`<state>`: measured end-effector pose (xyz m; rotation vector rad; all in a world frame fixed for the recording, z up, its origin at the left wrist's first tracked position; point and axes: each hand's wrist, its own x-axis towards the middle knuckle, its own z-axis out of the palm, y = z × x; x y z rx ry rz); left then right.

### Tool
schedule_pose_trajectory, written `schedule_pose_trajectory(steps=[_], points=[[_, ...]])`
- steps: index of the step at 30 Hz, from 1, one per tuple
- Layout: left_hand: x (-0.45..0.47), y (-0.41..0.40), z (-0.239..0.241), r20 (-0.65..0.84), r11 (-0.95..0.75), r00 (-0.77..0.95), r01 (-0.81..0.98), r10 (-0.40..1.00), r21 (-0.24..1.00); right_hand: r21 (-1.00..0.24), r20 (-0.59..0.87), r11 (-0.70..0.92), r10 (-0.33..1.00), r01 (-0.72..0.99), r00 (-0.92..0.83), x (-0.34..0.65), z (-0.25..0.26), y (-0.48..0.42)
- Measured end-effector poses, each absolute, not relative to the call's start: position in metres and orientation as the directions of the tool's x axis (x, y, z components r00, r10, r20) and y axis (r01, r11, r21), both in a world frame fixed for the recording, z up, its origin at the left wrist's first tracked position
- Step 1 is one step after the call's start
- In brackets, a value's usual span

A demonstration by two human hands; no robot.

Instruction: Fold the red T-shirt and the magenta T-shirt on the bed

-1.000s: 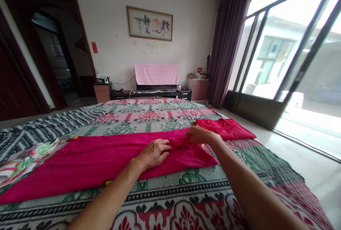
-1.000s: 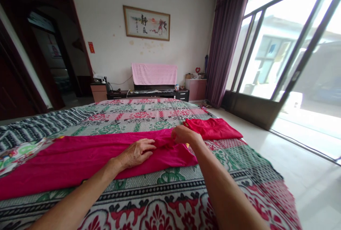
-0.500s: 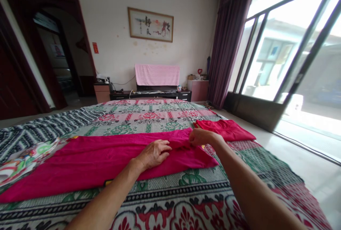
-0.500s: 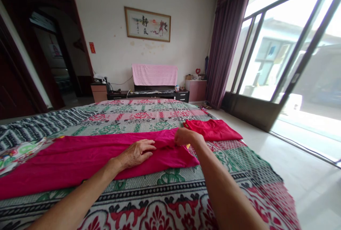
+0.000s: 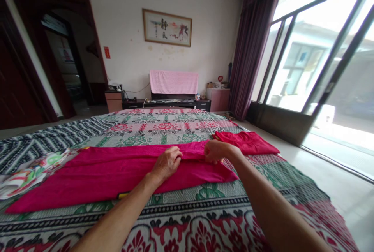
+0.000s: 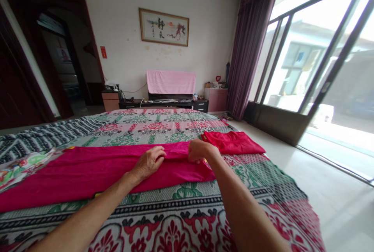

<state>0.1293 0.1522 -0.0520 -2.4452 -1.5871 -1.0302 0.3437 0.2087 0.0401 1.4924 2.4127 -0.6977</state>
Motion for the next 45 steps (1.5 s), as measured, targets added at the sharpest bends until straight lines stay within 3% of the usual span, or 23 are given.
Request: schedule_pose_trajectory(steps=[5,8,12,15,20,23,27,30,32,39,45], points=[[0.131,0.152,-0.048,0.582,-0.390,0.145,0.863,0.800,0.321,-0.290,-0.216,0.448,0.830,0.846,-0.514,0.349,0.037,0.218],[0.132,0.155,-0.048,0.604,-0.401,0.124,0.847,0.788,0.349,-0.279,-0.181,0.481,0.824,0.831,-0.537,0.352,0.039,0.220],[0.131,0.157,-0.049,0.595,-0.408,0.129,0.838,0.793,0.363,-0.301,-0.317,0.429,0.797,0.852,-0.513,0.350,0.042,0.215],[0.132,0.152,-0.048,0.549,-0.393,0.176,0.866,0.817,0.308,-0.309,-0.423,0.391,0.760,0.867,-0.494,0.347,0.043,0.210],[0.136,0.142,-0.041,0.500,-0.391,0.258,0.902,0.827,0.181,-0.304,-0.503,0.360,0.726,0.882,-0.469,0.344,0.044,0.206],[0.137,0.140,-0.039,0.534,-0.394,0.253,0.904,0.807,0.168,-0.328,-0.509,0.318,0.734,0.890,-0.450,0.347,0.047,0.205],[0.136,0.144,-0.041,0.603,-0.392,0.213,0.902,0.769,0.181,-0.363,-0.304,0.336,0.839,0.869,-0.451,0.354,0.049,0.211],[0.137,0.146,-0.043,0.644,-0.446,0.251,0.881,0.723,0.157,-0.296,-0.012,0.396,0.908,0.869,-0.418,0.356,0.043,0.220],[0.141,0.147,-0.044,0.646,-0.513,0.322,0.849,0.693,0.127,-0.234,0.083,0.377,0.926,0.896,-0.367,0.354,0.036,0.226],[0.160,0.139,-0.046,0.458,-0.700,0.598,0.710,0.658,0.079,-0.144,0.062,0.204,0.979,0.968,-0.197,0.346,0.011,0.230],[0.173,0.138,-0.043,0.387,-0.650,0.575,0.755,0.721,0.089,-0.148,0.050,0.184,0.983,0.972,-0.179,0.344,0.005,0.229]])
